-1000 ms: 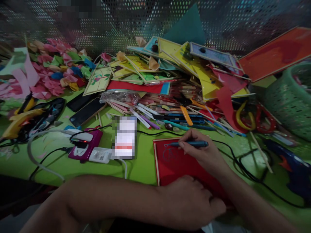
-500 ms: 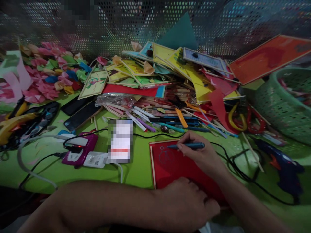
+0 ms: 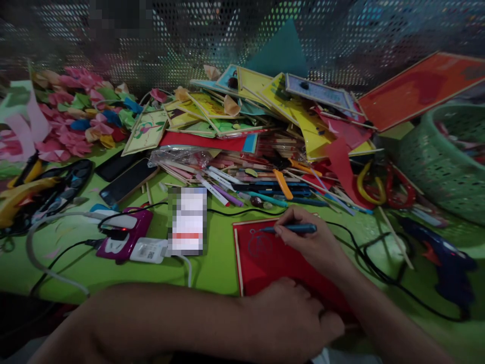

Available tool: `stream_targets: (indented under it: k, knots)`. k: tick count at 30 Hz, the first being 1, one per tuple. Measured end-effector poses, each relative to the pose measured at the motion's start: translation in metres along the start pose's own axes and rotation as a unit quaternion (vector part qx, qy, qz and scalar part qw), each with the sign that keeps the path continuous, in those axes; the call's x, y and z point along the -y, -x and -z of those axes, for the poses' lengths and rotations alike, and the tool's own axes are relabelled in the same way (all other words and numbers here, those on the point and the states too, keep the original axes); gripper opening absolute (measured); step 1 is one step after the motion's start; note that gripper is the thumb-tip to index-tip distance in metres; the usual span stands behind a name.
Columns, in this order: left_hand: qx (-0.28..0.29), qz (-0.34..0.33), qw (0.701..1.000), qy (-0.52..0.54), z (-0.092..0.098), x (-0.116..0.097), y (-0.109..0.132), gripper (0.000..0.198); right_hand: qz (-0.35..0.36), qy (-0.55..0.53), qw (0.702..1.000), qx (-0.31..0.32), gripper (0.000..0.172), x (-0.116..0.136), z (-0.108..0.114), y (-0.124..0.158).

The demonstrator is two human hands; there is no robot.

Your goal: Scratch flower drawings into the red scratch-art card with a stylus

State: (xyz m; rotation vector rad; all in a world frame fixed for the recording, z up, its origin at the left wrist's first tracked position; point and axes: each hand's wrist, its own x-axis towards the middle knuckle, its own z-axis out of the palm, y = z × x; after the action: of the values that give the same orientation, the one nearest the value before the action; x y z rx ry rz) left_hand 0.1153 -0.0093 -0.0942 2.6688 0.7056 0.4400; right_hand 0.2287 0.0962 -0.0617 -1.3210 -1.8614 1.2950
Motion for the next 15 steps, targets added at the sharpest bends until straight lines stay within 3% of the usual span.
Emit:
stream_targets:
  k: [10,15]
  knots:
    - [0.025,0.000,1.000,0.011,0.0061,0.0002,-0.0012,0.012,0.007,0.003,1.000,-0.010,0.025,0.0005,0.0001,0.0002]
    - [0.004,-0.002,1.000,0.008,0.0014,0.0007,0.0001,0.011,-0.003,-0.008,1.000,-0.003,0.027,0.0004,0.0000,-0.0001]
